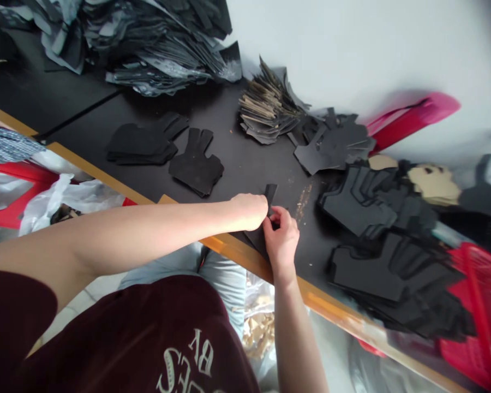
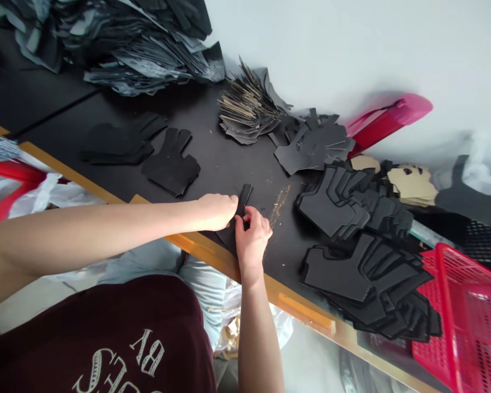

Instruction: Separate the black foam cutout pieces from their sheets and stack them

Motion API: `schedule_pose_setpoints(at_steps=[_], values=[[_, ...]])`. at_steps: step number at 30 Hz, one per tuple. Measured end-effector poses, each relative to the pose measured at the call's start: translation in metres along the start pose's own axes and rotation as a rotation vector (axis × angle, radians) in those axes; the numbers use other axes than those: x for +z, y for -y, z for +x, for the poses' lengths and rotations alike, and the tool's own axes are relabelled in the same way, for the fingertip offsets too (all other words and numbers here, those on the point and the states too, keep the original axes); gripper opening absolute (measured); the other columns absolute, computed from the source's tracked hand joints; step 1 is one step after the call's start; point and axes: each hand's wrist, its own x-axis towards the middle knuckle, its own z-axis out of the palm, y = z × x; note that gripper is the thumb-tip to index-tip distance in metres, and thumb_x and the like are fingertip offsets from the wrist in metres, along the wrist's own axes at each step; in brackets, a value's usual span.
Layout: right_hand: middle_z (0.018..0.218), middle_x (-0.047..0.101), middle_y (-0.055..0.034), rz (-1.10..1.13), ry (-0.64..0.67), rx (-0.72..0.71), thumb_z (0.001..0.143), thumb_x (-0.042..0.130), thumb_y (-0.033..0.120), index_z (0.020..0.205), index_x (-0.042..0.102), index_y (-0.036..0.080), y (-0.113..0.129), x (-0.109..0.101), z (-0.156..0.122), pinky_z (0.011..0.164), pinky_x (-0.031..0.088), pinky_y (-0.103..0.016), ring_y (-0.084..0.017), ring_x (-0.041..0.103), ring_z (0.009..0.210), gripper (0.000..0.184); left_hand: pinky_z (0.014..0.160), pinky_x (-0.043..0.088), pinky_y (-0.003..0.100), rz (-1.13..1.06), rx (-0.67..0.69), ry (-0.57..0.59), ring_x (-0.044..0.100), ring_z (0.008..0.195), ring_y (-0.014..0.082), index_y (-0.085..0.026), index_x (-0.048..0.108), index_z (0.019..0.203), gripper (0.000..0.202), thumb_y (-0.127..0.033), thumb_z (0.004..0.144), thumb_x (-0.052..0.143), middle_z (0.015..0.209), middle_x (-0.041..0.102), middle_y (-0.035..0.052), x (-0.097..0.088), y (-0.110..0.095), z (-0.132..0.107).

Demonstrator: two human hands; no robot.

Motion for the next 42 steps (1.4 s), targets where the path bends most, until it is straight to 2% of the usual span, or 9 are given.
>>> schedule_pose_setpoints(at_steps=[3, 6, 11, 14, 19, 25, 33, 38, 42], values=[[0.074, 0.062, -0.0026, -0.026, -0.048, -0.035, 0.080, 0.056, 0.024, 0.098, 0.062, 0.016, -0.001, 0.003, -0.002, 0.078, 0.043, -0.033, -0.018, 0.055, 0.077, 0.020, 0.079, 0.053, 0.041, 0.097, 0.028, -0.036, 0.065, 0.096, 0.0352, -0.008, 0.055, 0.106, 0.044, -0.028, 0.071, 0.072, 0.098, 0.068, 0.0195, 0.001, 0.006, -0.005], [0.075, 0.062, -0.0034, -0.046, -0.068, -0.060, 0.082, 0.055, 0.026, 0.097, 0.061, 0.016, -0.002, 0.006, -0.003, 0.078, 0.045, -0.034, -0.019, 0.055, 0.077, 0.019, 0.076, 0.053, 0.041, 0.154, 0.064, -0.094, 0.066, 0.092, 0.0333, -0.010, 0.053, 0.108, 0.036, -0.028, 0.079, 0.065, 0.094, 0.067, 0.0159, 0.008, 0.011, -0.013], [0.098, 0.061, -0.0109, 0.009, -0.093, -0.089, 0.084, 0.055, 0.027, 0.099, 0.060, 0.016, -0.003, 0.005, -0.006, 0.079, 0.049, -0.035, -0.020, 0.057, 0.087, 0.020, 0.063, 0.052, 0.030, 0.207, 0.214, -0.272, 0.064, 0.089, 0.0236, -0.016, 0.053, 0.107, 0.020, -0.019, 0.087, 0.050, 0.104, 0.058, 0.0095, 0.031, 0.019, -0.025], [0.100, 0.060, -0.0112, 0.054, -0.080, -0.068, 0.084, 0.054, 0.026, 0.100, 0.060, 0.015, -0.005, -0.001, 0.002, 0.080, 0.051, -0.035, -0.019, 0.057, 0.089, 0.020, 0.057, 0.049, 0.025, 0.186, 0.262, -0.301, 0.060, 0.089, 0.0201, -0.019, 0.053, 0.109, 0.020, -0.019, 0.091, 0.044, 0.106, 0.053, 0.0076, 0.040, 0.025, -0.026], [0.095, 0.062, -0.0086, 0.051, 0.014, -0.058, 0.084, 0.052, 0.022, 0.101, 0.062, 0.016, -0.013, -0.006, 0.041, 0.080, 0.051, -0.035, -0.018, 0.058, 0.082, 0.020, 0.052, 0.044, 0.023, 0.169, 0.328, -0.299, 0.058, 0.087, 0.0190, -0.024, 0.051, 0.117, 0.027, -0.020, 0.092, 0.042, 0.106, 0.050, 0.0063, 0.042, 0.032, -0.021], [0.094, 0.064, -0.0073, 0.096, 0.145, -0.031, 0.078, 0.060, 0.025, 0.097, 0.064, 0.017, -0.020, 0.006, 0.078, 0.075, 0.051, -0.033, -0.017, 0.058, 0.077, 0.021, 0.051, 0.043, 0.023, 0.194, 0.340, -0.286, 0.055, 0.083, 0.0181, -0.024, 0.047, 0.124, 0.035, -0.017, 0.091, 0.040, 0.108, 0.049, 0.0078, 0.042, 0.033, -0.019], [0.090, 0.062, -0.0061, 0.032, 0.187, -0.021, 0.076, 0.064, 0.028, 0.092, 0.065, 0.017, -0.019, 0.008, 0.089, 0.070, 0.049, -0.031, -0.014, 0.054, 0.067, 0.019, 0.054, 0.046, 0.024, 0.213, 0.338, -0.193, 0.054, 0.083, 0.0189, -0.022, 0.039, 0.134, 0.043, -0.016, 0.091, 0.038, 0.109, 0.049, 0.0099, 0.036, 0.032, -0.016], [0.090, 0.062, -0.0041, 0.067, 0.217, -0.064, 0.078, 0.062, 0.026, 0.089, 0.065, 0.019, -0.022, 0.006, 0.087, 0.071, 0.047, -0.030, -0.014, 0.054, 0.069, 0.014, 0.053, 0.046, 0.024, 0.208, 0.345, -0.186, 0.054, 0.083, 0.0188, -0.022, 0.039, 0.133, 0.044, -0.017, 0.090, 0.039, 0.108, 0.048, 0.0095, 0.036, 0.032, -0.014], [0.084, 0.060, -0.0022, 0.050, 0.191, -0.018, 0.076, 0.063, 0.024, 0.082, 0.065, 0.020, -0.023, 0.011, 0.091, 0.071, 0.047, -0.029, -0.013, 0.054, 0.069, 0.007, 0.053, 0.048, 0.025, 0.202, 0.357, -0.165, 0.056, 0.085, 0.0202, -0.020, 0.040, 0.133, 0.044, -0.018, 0.089, 0.041, 0.108, 0.048, 0.0097, 0.033, 0.033, -0.012]])
